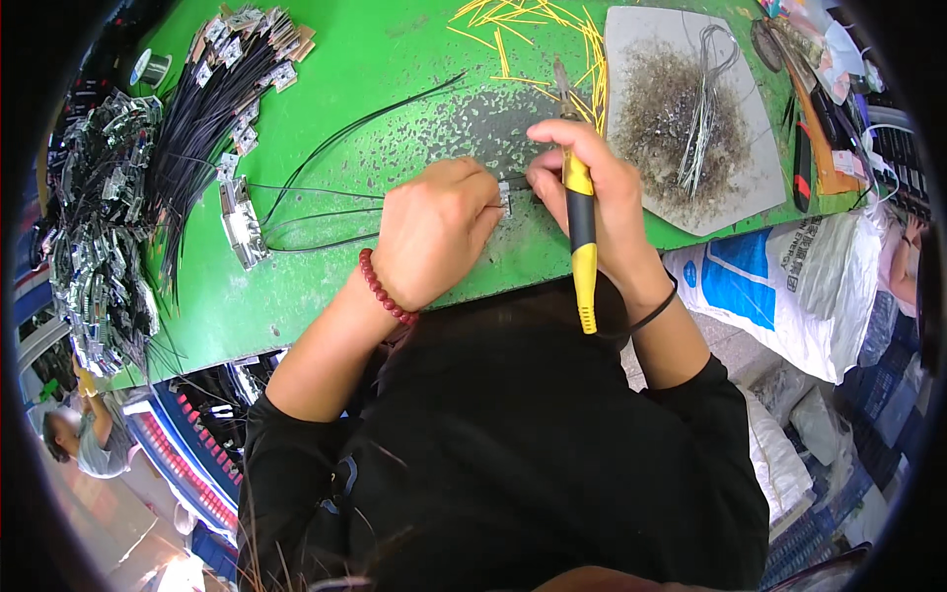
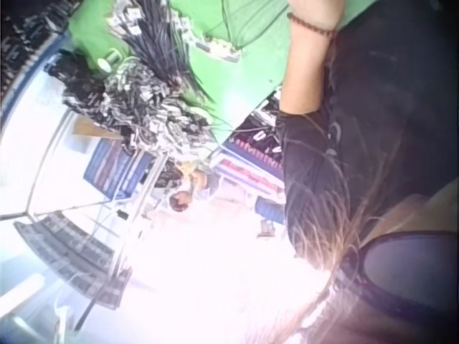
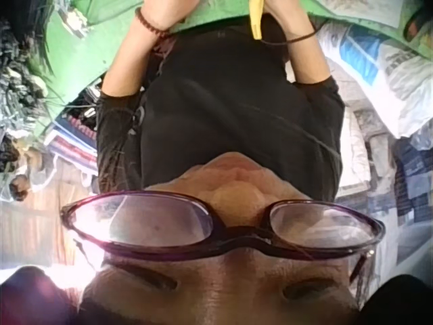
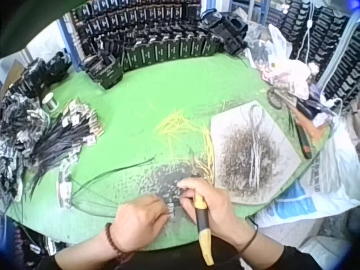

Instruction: The person solders wires onto circuit boards and toy car shells using a soldering iron, placing the assembled toy car shells into a storage container.

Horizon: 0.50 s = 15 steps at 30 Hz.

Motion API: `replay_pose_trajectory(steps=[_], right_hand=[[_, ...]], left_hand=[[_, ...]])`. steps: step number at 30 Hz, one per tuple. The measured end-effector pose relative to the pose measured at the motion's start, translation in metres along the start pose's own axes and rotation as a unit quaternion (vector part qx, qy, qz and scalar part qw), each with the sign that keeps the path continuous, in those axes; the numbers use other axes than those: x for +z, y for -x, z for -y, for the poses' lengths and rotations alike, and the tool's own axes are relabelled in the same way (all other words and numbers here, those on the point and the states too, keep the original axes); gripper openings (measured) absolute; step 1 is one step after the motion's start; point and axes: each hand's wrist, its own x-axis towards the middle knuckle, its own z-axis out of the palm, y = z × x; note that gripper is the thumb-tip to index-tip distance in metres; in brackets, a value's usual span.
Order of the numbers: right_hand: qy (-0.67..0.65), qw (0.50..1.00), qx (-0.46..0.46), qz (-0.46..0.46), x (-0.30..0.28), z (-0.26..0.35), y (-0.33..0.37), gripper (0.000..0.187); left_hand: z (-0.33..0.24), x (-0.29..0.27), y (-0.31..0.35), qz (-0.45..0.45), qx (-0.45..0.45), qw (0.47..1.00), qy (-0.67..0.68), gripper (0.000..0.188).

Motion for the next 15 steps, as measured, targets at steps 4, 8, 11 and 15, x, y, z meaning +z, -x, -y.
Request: replay_pose_trajectory(steps=[4,8,11,15], right_hand=[[-0.027,0.999,0.012,-0.012,0.003,0.002,0.002,0.034],[-0.015,0.998,-0.036,-0.041,0.009,0.007,0.003,0.038],[0.019,0.994,-0.106,-0.031,0.012,0.011,0.004,0.042],[-0.040,0.986,-0.118,-0.112,0.015,0.006,0.012,0.038]], left_hand=[[0.005,-0.012,-0.004,0.031,-0.002,0.998,0.054,0.011],[0.002,-0.012,-0.007,-0.058,-0.029,0.987,0.146,0.011],[0.000,-0.009,-0.006,-0.065,-0.008,0.990,0.121,0.010],[-0.002,-0.011,-0.002,-0.092,-0.006,0.989,0.114,0.009]])
